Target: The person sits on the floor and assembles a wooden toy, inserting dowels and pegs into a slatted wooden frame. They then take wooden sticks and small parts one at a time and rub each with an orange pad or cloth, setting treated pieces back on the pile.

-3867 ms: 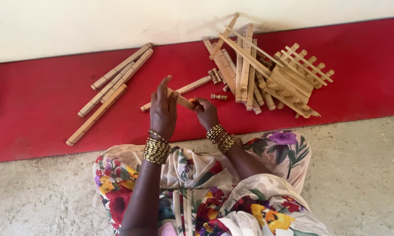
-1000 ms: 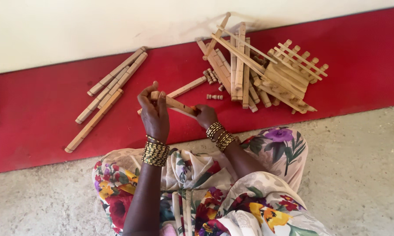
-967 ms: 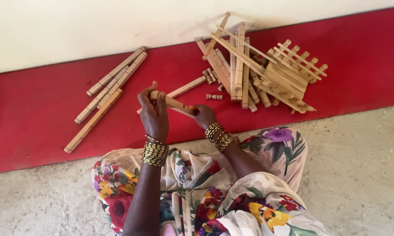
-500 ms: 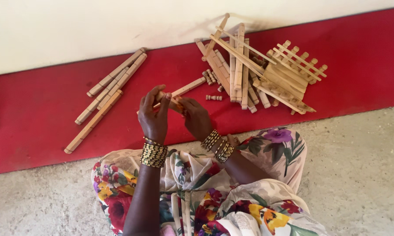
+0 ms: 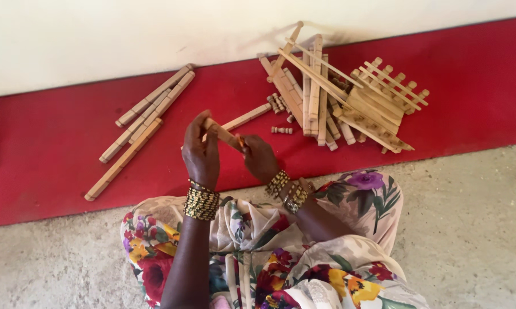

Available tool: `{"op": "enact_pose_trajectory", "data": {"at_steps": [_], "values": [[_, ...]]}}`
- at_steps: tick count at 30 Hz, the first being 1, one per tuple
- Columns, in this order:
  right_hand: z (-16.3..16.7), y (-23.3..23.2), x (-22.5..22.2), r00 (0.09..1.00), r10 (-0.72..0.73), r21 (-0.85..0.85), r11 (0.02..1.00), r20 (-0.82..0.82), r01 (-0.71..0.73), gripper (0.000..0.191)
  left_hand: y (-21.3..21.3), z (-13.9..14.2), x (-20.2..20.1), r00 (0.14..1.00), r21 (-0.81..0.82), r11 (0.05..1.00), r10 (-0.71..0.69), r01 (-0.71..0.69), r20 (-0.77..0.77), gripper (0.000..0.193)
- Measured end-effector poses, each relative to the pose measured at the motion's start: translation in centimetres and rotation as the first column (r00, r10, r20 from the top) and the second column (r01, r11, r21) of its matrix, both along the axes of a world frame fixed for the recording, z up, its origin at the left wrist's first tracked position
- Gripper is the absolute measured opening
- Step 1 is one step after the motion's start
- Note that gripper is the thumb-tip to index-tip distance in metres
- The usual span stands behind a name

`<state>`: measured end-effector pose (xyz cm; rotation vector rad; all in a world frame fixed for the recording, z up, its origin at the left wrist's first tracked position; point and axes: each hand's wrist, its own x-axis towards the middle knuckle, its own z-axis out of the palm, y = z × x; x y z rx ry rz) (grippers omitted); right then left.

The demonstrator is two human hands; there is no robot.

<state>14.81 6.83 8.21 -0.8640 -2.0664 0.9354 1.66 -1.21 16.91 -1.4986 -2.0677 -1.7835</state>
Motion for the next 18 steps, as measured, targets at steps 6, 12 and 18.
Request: {"op": "enact_pose_trajectory", "data": {"at_steps": [6,12,18], "values": [[1.2,-0.6,0.0,0.882,0.131,0.082,0.991,-0.452,-0.105,0.049,-0.9,1.4,0.7,0.982,-0.026,0.983,-0.182,0.184,0.046,0.039],[2.4,-0.8,0.3,0.994,-0.016,0.102,0.995,0.105,0.006,0.033,-0.4,1.5,1.1,0.996,-0.016,0.998,-0.067,0.068,0.064,0.024],[3.5,-1.1,0.4,0.999,-0.033,0.009,0.999,-0.001,0.033,0.014,-0.5,1.0,0.7,0.994,-0.025,0.994,-0.103,0.104,0.019,0.026]]}}
